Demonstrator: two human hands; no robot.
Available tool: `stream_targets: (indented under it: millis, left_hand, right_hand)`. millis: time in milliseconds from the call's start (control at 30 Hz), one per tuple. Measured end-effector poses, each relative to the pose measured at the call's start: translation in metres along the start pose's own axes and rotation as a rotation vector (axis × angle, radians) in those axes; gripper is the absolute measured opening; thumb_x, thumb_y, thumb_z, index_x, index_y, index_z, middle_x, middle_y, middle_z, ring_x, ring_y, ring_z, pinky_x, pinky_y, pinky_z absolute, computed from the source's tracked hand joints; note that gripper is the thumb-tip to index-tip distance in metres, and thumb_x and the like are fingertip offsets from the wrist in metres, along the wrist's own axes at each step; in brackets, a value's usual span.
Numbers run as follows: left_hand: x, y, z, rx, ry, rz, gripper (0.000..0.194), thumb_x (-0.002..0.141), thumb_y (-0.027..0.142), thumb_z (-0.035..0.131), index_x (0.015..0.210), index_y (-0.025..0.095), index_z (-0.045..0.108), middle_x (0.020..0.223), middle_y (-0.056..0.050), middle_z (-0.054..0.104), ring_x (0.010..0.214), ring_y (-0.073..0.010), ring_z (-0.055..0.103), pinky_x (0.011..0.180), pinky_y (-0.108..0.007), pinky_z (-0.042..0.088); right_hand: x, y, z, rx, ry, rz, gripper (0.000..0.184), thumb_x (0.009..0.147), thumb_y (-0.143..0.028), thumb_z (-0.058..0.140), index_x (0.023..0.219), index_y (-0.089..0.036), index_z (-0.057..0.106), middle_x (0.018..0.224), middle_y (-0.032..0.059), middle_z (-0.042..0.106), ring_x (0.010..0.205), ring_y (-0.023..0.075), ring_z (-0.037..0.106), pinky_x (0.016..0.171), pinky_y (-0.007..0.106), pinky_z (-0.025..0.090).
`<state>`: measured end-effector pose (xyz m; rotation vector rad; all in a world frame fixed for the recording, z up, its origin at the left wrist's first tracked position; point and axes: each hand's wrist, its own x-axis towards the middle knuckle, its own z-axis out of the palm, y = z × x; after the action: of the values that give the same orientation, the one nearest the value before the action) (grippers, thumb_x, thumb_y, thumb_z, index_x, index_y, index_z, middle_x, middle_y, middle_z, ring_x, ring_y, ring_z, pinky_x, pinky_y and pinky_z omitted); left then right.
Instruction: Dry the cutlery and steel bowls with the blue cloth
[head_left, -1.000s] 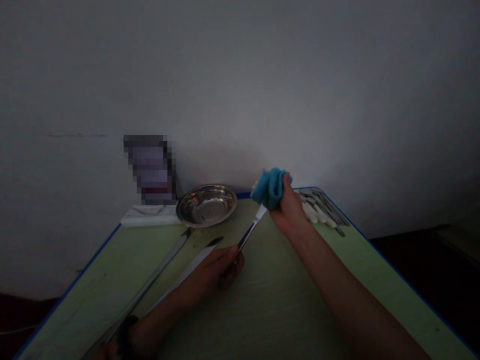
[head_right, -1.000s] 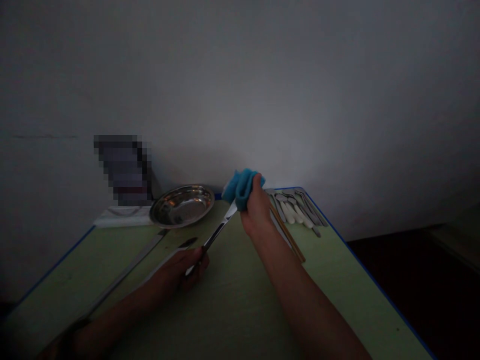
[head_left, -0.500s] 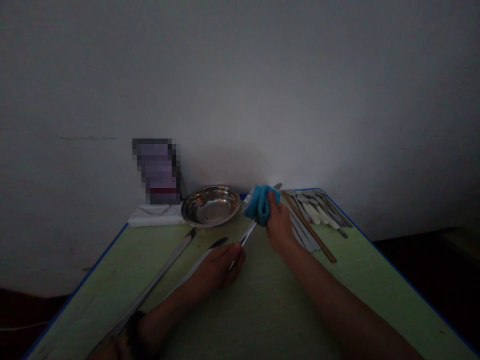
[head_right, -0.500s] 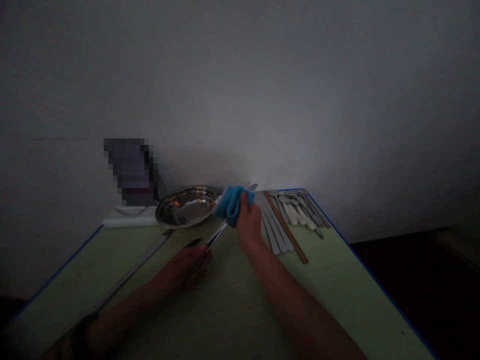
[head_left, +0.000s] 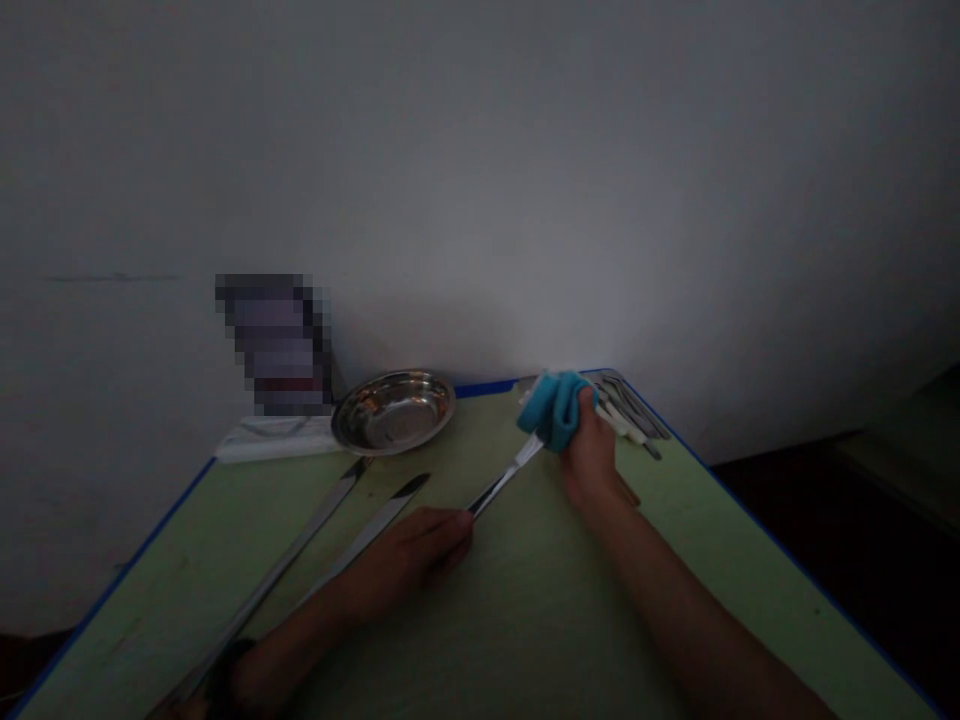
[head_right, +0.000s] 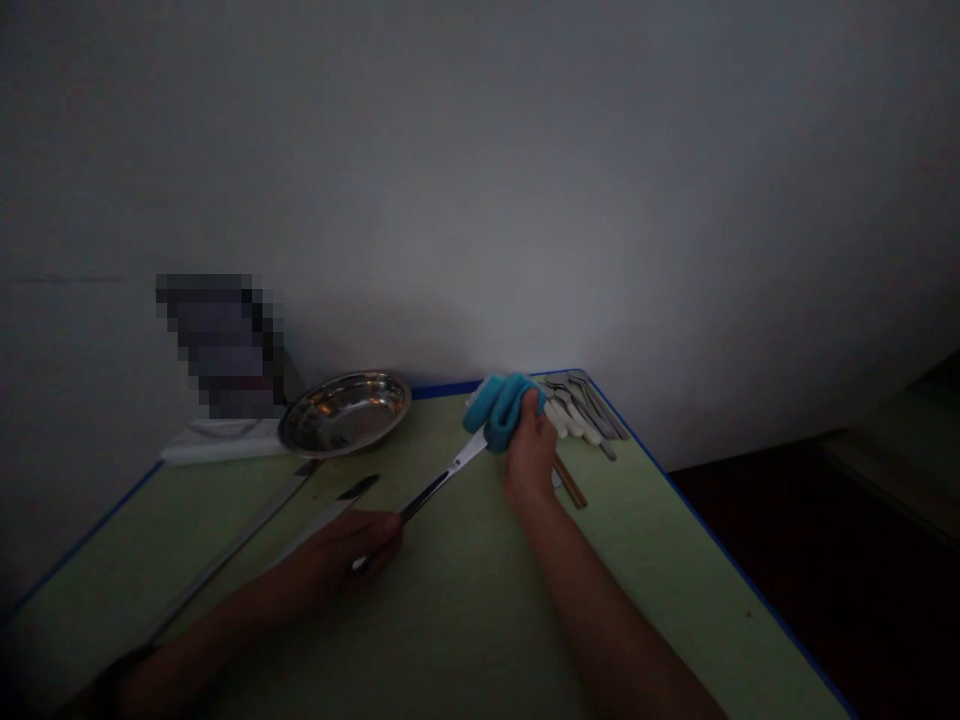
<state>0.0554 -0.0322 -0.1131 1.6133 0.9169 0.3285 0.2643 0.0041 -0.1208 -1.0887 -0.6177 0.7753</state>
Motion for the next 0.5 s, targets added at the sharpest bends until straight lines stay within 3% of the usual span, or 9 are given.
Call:
stream_targets:
  millis: [133, 300, 500]
  left_hand:
    - [-0.002, 0.006, -0.001, 0.069, 0.005, -0.028, 0.048, 0.085, 0.056, 0.036, 0.057, 0.018, 0.045, 0.056, 0.004, 0.04, 0.055, -0.0122, 0.037, 0.053, -0.023, 0.032]
    - [0.001, 0.004, 0.0, 0.088, 0.026, -0.022, 0.048, 0.084, 0.058, 0.036, 0.06, 0.019, 0.046, 0.058, 0.003, 0.041, 0.055, -0.0123, 0.037, 0.053, -0.023, 0.032]
    - [0.005, -0.004, 0.001, 0.06, 0.046, -0.018, 0.044, 0.087, 0.054, 0.036, 0.062, 0.019, 0.047, 0.058, 0.004, 0.041, 0.056, -0.0119, 0.037, 0.054, -0.022, 0.033]
  right_hand:
    - [0.0, 0.003, -0.009, -0.157, 0.073, -0.04, 0.051, 0.075, -0.063, 0.046, 0.049, -0.02, 0.04, 0.044, -0.0066, 0.037, 0.043, 0.0087, 0.032, 0.044, 0.023, 0.027]
    - [-0.033, 0.009, 0.003, -0.337, -0.115, -0.005, 0.051, 0.08, -0.059, 0.04, 0.049, -0.02, 0.038, 0.045, -0.0057, 0.035, 0.044, 0.0091, 0.029, 0.044, 0.023, 0.025]
    - [-0.058, 0.003, 0.016, -0.306, -0.246, -0.001, 0.044, 0.082, -0.054, 0.041, 0.053, -0.02, 0.04, 0.05, -0.0055, 0.037, 0.048, 0.0091, 0.032, 0.045, 0.023, 0.026]
